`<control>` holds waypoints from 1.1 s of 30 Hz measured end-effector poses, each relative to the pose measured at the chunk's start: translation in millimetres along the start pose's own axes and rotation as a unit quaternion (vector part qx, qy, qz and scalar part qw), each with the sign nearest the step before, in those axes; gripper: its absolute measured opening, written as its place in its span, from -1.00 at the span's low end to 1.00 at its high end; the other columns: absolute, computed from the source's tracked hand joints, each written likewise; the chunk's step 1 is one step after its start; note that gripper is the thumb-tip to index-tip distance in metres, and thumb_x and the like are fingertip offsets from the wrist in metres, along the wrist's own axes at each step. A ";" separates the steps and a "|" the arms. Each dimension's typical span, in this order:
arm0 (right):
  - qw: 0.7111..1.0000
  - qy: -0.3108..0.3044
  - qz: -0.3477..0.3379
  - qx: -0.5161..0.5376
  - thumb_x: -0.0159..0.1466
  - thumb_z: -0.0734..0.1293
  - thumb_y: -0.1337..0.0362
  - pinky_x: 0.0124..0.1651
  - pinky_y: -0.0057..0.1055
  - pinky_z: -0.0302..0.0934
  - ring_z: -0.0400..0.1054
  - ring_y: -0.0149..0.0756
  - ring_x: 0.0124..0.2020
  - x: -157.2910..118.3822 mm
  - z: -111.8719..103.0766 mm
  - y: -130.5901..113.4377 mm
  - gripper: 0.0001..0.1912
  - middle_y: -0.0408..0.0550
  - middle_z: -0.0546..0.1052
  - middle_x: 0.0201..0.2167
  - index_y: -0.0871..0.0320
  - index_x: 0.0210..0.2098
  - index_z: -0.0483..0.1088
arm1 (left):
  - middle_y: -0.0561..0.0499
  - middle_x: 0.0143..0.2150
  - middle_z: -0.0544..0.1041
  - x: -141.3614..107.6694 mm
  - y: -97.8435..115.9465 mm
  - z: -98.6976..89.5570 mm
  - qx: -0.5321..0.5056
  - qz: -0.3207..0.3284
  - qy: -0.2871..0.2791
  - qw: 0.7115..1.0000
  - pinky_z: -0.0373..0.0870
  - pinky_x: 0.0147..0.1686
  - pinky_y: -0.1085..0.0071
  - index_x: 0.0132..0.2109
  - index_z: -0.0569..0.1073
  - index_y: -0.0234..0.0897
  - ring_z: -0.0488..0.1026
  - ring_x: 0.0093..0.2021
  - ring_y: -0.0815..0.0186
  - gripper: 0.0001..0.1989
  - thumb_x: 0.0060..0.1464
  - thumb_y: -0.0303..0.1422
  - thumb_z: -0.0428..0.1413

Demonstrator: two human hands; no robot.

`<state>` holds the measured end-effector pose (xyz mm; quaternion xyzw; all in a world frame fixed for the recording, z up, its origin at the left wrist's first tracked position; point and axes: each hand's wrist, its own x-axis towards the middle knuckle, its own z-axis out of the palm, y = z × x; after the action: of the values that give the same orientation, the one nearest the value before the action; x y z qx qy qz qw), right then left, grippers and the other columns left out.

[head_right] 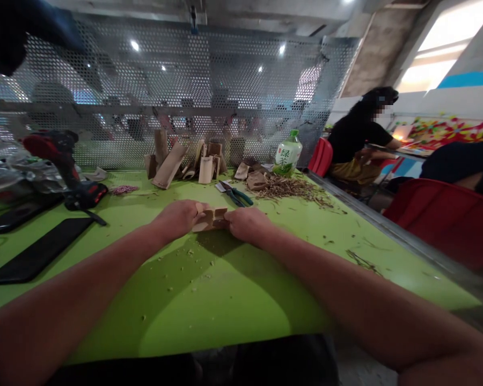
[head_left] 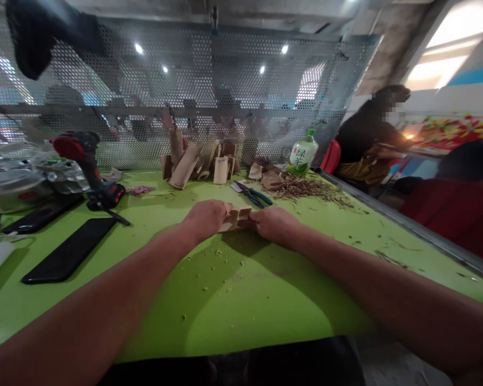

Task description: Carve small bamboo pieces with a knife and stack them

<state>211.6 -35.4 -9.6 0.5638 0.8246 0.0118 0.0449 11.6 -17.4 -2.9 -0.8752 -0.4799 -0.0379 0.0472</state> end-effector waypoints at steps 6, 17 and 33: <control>0.999 -0.020 -0.024 -0.013 0.35 0.13 0.08 -0.40 -0.41 0.12 0.38 -0.29 -0.44 -3.9 -0.9 4.4 -0.61 0.04 0.58 -0.35 0.09 -0.19 0.54 | -0.13 -0.23 0.58 2.4 -4.1 4.7 -0.001 0.006 0.011 1.000 0.34 -0.35 0.41 0.11 0.48 -0.20 0.50 -0.35 0.26 -0.66 0.28 -0.35 -0.06; 0.999 0.024 0.024 0.019 0.37 0.11 0.11 -0.48 -0.46 0.09 0.34 -0.35 -0.53 3.0 7.3 2.9 -0.61 0.04 0.56 -0.39 0.12 -0.18 0.52 | -0.13 -0.23 0.59 1.8 -1.7 2.7 -0.003 -0.004 0.001 1.000 0.33 -0.37 0.40 0.07 0.50 -0.20 0.49 -0.36 0.24 -0.68 0.27 -0.34 -0.05; 0.999 -0.022 -0.035 0.017 0.38 0.12 0.09 -0.47 -0.43 0.08 0.34 -0.33 -0.49 9.8 1.3 8.1 -0.60 0.02 0.57 -0.36 0.12 -0.18 0.52 | -0.14 -0.20 0.59 3.6 -4.3 6.4 0.017 0.002 0.013 1.000 0.35 -0.34 0.40 0.10 0.48 -0.21 0.51 -0.33 0.25 -0.67 0.28 -0.33 -0.04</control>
<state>215.7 -23.4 -10.9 0.5357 0.8425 -0.0164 0.0541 10.0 -11.3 -8.7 -0.8746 -0.4783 -0.0407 0.0685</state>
